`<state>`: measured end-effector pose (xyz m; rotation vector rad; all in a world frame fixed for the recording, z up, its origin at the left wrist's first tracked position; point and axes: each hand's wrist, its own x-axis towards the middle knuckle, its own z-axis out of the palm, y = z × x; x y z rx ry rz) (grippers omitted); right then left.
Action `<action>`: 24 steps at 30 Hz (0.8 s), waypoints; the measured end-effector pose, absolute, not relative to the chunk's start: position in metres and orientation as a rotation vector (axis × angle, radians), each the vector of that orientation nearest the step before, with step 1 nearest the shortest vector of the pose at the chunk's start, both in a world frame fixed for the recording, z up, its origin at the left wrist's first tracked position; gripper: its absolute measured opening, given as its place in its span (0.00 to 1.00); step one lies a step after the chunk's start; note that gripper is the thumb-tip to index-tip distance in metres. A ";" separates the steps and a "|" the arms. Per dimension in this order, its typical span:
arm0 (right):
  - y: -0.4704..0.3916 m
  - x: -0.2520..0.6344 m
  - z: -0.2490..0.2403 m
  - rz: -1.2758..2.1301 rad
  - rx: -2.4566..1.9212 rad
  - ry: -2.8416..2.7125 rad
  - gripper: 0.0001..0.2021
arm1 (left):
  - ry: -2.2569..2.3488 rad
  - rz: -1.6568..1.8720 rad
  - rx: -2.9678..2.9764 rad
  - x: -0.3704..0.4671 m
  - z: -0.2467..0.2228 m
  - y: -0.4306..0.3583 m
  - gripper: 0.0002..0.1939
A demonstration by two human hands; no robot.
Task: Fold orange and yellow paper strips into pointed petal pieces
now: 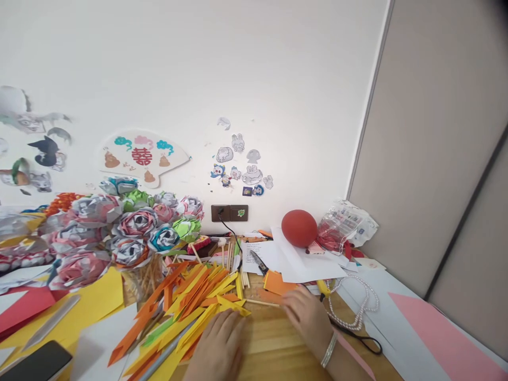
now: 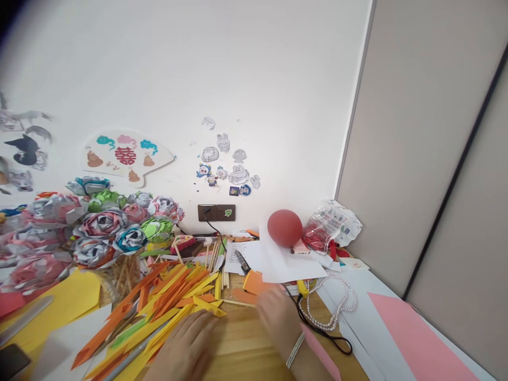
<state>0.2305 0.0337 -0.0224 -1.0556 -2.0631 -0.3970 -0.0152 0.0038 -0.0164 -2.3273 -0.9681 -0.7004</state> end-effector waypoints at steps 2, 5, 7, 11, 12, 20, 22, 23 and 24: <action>0.024 0.219 -0.021 -0.368 -0.948 -2.289 0.14 | -0.993 -0.733 -2.360 -0.011 -0.011 -0.002 0.14; 0.015 0.206 -0.025 -0.328 -0.947 -2.467 0.10 | -1.071 -0.654 -2.466 -0.002 -0.009 -0.013 0.10; 0.014 0.203 -0.028 -0.306 -1.048 -2.465 0.08 | -1.095 -0.599 -2.494 0.004 -0.012 -0.018 0.10; 0.018 0.212 -0.026 -0.336 -1.155 -2.301 0.11 | -0.979 -0.545 -2.511 0.007 -0.018 -0.022 0.11; 0.019 0.216 -0.024 -0.373 -1.144 -2.243 0.13 | -0.948 -0.537 -2.490 0.006 -0.018 -0.022 0.13; 0.038 0.245 -0.023 -0.477 -1.358 -2.073 0.12 | -0.992 -0.351 -2.503 0.001 -0.016 -0.018 0.16; 0.044 0.245 -0.030 -0.454 -1.372 -2.105 0.12 | -1.002 -0.323 -2.562 0.002 -0.016 -0.017 0.16; 0.047 0.245 -0.033 -0.450 -1.371 -2.116 0.12 | -1.001 -0.326 -2.580 0.002 -0.016 -0.017 0.16; 0.048 0.245 -0.035 -0.452 -1.365 -2.121 0.12 | -0.997 -0.340 -2.591 0.002 -0.016 -0.017 0.15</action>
